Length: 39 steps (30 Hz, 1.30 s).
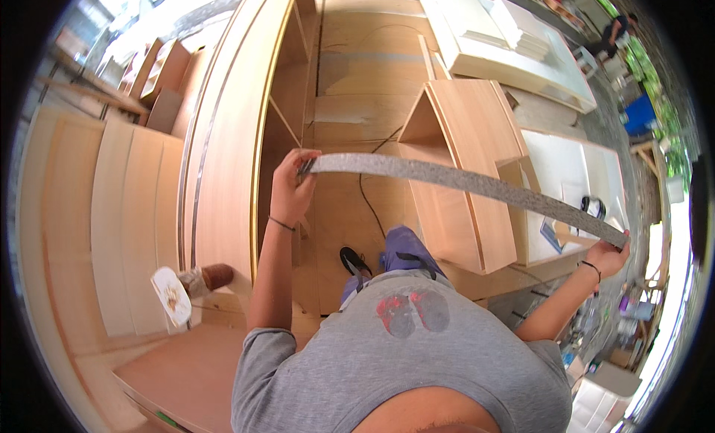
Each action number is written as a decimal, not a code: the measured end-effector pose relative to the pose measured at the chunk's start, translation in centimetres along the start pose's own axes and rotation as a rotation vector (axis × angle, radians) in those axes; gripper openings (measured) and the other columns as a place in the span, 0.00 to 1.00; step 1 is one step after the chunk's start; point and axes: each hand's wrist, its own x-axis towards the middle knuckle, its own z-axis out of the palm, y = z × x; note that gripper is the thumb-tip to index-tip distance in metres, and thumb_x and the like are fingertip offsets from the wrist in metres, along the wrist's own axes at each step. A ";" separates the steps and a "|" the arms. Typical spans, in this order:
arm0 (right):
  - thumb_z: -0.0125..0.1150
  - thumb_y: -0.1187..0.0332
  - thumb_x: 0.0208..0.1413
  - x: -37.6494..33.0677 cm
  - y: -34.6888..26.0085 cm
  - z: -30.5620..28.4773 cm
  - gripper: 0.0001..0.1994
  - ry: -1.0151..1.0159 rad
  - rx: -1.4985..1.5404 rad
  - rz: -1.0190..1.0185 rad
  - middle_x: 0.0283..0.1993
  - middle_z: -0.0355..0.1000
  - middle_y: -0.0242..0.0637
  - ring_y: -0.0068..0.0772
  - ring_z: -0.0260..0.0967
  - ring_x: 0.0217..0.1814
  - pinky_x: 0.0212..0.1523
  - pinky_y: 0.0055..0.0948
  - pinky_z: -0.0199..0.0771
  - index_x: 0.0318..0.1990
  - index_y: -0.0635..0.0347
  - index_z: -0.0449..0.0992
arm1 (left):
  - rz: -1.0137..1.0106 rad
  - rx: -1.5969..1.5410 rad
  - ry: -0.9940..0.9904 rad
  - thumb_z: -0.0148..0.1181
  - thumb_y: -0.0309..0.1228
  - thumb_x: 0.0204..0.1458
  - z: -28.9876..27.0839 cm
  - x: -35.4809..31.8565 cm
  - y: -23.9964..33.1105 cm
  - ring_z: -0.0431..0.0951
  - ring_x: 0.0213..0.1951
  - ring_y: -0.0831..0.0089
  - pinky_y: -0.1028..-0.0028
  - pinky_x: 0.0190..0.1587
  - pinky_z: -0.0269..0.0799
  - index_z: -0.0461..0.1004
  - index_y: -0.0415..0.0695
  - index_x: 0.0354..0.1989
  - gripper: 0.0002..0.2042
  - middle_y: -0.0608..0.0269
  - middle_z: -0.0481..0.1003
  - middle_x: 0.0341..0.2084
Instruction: The person applies a liquid adhesive to a thin strip of wood veneer using a small applicator tool, carefully spreading the glue along the length of the strip while holding it against a workbench.
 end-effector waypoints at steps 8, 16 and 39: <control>0.48 0.68 0.61 -1.4 1.0 -10.2 0.13 0.119 0.099 0.147 0.48 0.71 0.49 0.43 0.67 0.53 0.55 0.41 0.66 0.47 0.70 0.70 | 0.355 0.177 -0.158 0.47 0.11 0.40 3.4 14.5 1.1 0.74 0.39 0.57 0.72 0.46 0.69 0.73 0.37 0.38 0.16 0.53 0.72 0.33; 0.54 0.70 0.59 -10.3 14.7 -14.5 0.04 0.354 -0.024 0.421 0.27 0.68 0.35 0.30 0.67 0.30 0.30 0.27 0.70 0.36 0.60 0.70 | 0.612 0.537 -0.216 0.52 0.16 0.40 11.7 30.5 -2.9 0.72 0.44 0.52 0.62 0.48 0.68 0.75 0.42 0.36 0.13 0.55 0.73 0.36; 0.56 0.65 0.58 -22.3 37.5 -4.8 0.07 0.813 -0.044 0.898 0.38 0.70 0.30 0.26 0.68 0.37 0.37 0.33 0.69 0.42 0.51 0.69 | 0.958 0.942 -0.902 0.62 0.25 0.43 33.2 63.6 -27.5 0.70 0.43 0.54 0.58 0.46 0.68 0.71 0.46 0.37 0.11 0.55 0.69 0.36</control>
